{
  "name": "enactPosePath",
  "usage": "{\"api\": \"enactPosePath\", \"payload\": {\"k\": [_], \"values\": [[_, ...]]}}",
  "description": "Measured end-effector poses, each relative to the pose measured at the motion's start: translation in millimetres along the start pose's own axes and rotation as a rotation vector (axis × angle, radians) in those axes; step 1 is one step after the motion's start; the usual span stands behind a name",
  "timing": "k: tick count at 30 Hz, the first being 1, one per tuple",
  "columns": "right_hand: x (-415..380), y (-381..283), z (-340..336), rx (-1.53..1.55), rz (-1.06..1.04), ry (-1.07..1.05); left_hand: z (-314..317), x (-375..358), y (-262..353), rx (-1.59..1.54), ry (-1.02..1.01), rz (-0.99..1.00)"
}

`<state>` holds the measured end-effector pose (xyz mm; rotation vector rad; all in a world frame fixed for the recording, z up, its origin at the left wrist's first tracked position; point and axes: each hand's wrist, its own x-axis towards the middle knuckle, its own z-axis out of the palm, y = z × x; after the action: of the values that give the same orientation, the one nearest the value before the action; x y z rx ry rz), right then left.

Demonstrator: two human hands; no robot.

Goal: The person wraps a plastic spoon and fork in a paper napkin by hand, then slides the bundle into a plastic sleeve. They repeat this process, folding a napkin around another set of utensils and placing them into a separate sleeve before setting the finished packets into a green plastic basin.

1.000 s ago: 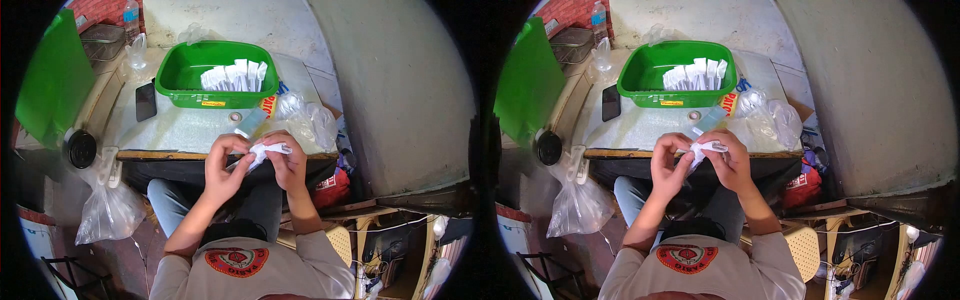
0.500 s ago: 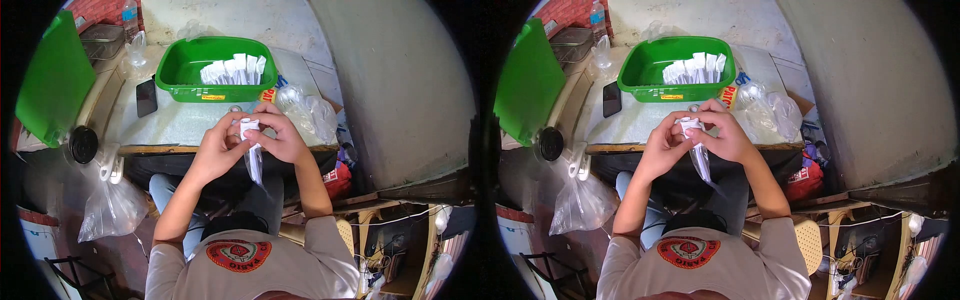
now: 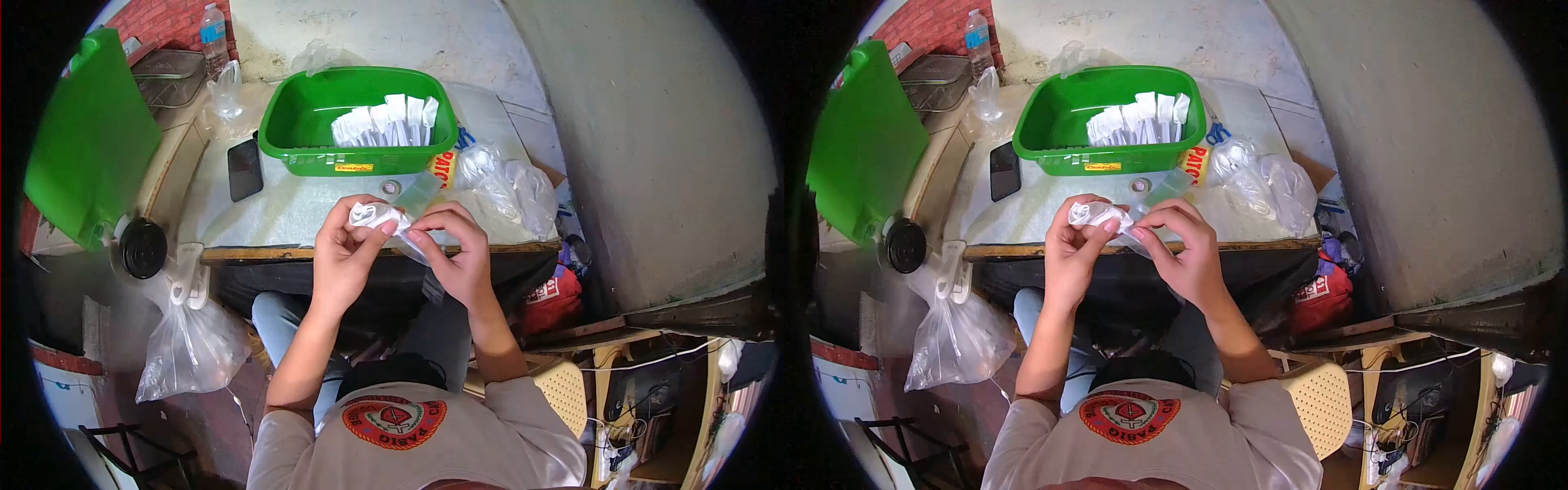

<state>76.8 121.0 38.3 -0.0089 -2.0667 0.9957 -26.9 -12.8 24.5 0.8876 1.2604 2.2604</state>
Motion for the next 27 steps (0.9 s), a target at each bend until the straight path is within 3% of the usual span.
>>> {"api": "enactPosePath", "payload": {"k": [10, 18, 27], "values": [[-8, 5, 4, 0.166, 0.03, 0.139, 2, -10, 7, -0.069, 0.015, 0.015], [-6, -20, -8, -0.079, -0.154, 0.051, 5, -15, 12, 0.088, -0.028, 0.136], [-3, -29, -7, -0.155, -0.076, 0.044, 0, -22, 6, 0.258, -0.1, 0.283]]}}
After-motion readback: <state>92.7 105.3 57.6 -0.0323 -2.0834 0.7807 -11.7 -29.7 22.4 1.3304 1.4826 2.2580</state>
